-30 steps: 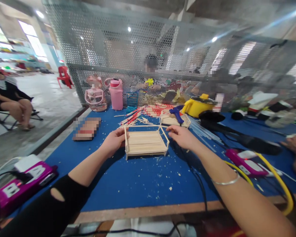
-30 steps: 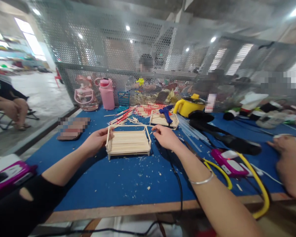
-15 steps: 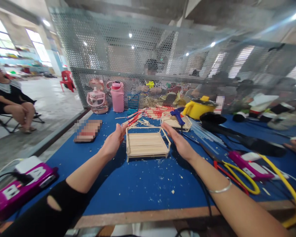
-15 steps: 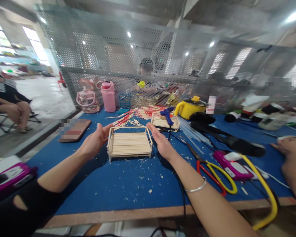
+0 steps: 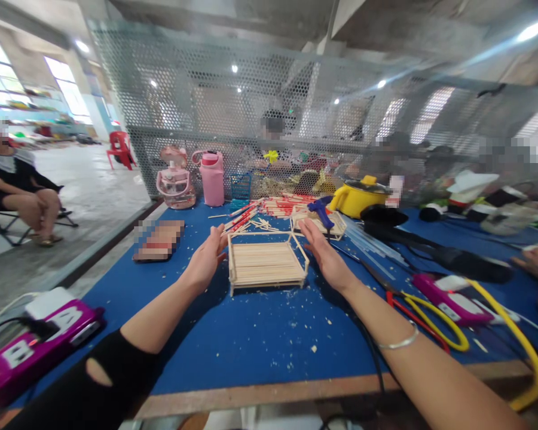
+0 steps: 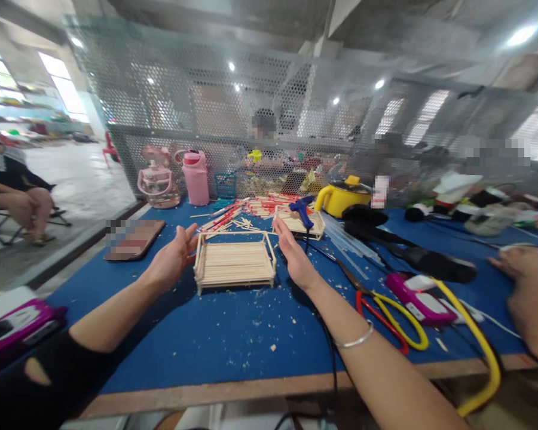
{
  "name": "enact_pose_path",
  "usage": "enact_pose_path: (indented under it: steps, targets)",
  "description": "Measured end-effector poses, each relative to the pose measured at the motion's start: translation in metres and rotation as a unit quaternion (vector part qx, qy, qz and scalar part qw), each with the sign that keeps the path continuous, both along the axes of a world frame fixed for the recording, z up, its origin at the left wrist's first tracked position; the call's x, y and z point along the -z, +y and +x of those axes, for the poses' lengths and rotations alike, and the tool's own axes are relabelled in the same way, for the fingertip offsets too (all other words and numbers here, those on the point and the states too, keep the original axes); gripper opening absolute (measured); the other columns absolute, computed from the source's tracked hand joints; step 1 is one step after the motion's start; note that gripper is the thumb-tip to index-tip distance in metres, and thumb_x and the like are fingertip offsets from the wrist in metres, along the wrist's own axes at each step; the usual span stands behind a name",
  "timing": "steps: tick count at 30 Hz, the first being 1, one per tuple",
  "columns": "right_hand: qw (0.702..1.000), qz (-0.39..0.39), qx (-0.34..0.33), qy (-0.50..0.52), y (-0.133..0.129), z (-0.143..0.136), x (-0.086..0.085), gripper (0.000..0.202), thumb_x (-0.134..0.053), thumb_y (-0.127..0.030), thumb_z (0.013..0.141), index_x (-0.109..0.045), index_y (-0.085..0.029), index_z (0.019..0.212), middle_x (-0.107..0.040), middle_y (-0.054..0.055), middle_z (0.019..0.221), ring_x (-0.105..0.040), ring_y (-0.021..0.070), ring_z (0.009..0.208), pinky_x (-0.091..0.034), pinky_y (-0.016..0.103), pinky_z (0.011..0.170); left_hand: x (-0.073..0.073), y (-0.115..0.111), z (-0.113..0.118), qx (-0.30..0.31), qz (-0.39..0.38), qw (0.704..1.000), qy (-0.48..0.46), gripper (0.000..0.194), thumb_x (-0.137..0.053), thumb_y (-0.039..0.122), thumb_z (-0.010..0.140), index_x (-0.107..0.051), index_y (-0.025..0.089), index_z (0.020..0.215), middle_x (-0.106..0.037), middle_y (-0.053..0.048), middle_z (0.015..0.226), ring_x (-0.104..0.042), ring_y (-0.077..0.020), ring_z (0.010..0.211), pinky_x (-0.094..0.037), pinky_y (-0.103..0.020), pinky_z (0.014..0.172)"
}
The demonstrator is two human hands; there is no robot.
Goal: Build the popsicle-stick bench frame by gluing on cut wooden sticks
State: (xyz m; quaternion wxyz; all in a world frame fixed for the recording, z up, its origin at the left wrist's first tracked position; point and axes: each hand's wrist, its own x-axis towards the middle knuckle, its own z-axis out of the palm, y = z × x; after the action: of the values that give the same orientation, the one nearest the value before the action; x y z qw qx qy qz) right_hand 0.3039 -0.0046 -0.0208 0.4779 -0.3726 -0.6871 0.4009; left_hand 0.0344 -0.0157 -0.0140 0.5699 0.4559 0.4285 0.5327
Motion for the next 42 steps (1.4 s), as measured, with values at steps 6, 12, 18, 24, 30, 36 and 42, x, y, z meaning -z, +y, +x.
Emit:
enact_pose_path:
  steps: [6,12,18,24,30,36,42]
  targets:
    - [1.0,-0.011,-0.016,-0.024,0.001,0.001,0.005,0.061,-0.028,-0.056,0.095,-0.018,-0.03,0.15,-0.035,0.003,0.151,-0.026,0.0185,0.141,-0.014,0.043,0.117,0.002,0.001,0.001,0.027,0.027,0.998,0.053,0.067,-0.025,0.07,0.086,-0.05,0.032,0.135,-0.045,-0.001,0.145,-0.029,-0.0248,0.14,-0.025,-0.046,0.113]
    - [0.998,0.008,-0.008,-0.058,-0.002,-0.002,0.0,0.067,-0.028,-0.058,0.094,-0.014,-0.024,0.151,-0.034,0.006,0.151,-0.024,0.0176,0.142,-0.008,0.04,0.118,0.003,0.001,0.0,0.031,0.048,0.995,0.086,0.068,-0.023,0.072,0.085,-0.052,0.034,0.133,-0.048,-0.001,0.143,-0.036,-0.026,0.136,-0.03,-0.046,0.11]
    - [0.998,0.0,-0.017,-0.057,-0.005,-0.005,-0.004,0.072,-0.031,-0.062,0.092,-0.014,-0.024,0.151,-0.03,0.007,0.153,-0.022,0.0189,0.143,-0.008,0.04,0.118,0.006,0.002,-0.001,0.01,0.08,0.991,0.102,0.064,-0.023,0.07,0.087,-0.058,0.035,0.126,-0.059,-0.003,0.132,-0.046,-0.0238,0.13,-0.044,-0.039,0.099]
    - [0.998,0.002,-0.024,-0.051,-0.003,-0.004,-0.001,0.073,-0.032,-0.062,0.092,-0.013,-0.024,0.151,-0.029,0.007,0.154,-0.022,0.0192,0.143,-0.01,0.04,0.118,0.007,0.003,-0.003,0.004,0.091,0.987,0.129,0.073,-0.017,0.073,0.084,-0.057,0.032,0.129,-0.05,-0.001,0.141,-0.034,-0.0257,0.137,-0.038,-0.041,0.105]
    - [0.998,0.013,-0.01,-0.065,-0.004,-0.005,0.0,0.076,-0.031,-0.062,0.092,-0.01,-0.021,0.152,-0.025,0.009,0.155,-0.019,0.0179,0.144,-0.008,0.039,0.118,0.011,0.004,-0.004,-0.008,0.109,0.984,0.142,0.077,-0.017,0.073,0.084,-0.05,0.028,0.136,-0.049,-0.003,0.142,-0.034,-0.0258,0.138,-0.034,-0.04,0.108]
    - [0.995,0.012,0.068,-0.067,-0.001,-0.004,-0.003,0.084,-0.032,-0.073,0.084,-0.016,-0.024,0.15,-0.021,0.009,0.156,-0.02,0.0216,0.143,-0.019,0.043,0.116,0.009,0.006,-0.007,-0.061,0.044,0.992,0.102,0.08,-0.016,0.071,0.086,-0.026,0.021,0.148,-0.046,-0.013,0.143,-0.043,-0.0263,0.132,-0.039,-0.041,0.101]
    - [0.978,-0.083,0.188,-0.039,0.01,0.014,-0.029,0.071,-0.023,-0.072,0.086,-0.045,-0.023,0.132,-0.053,0.013,0.135,-0.049,0.0276,0.125,-0.041,0.047,0.097,-0.004,-0.031,-0.014,-0.217,0.087,0.939,0.253,0.065,-0.034,0.066,0.086,-0.066,0.013,0.103,-0.07,-0.013,0.1,-0.062,-0.0261,0.094,-0.045,-0.034,0.077]
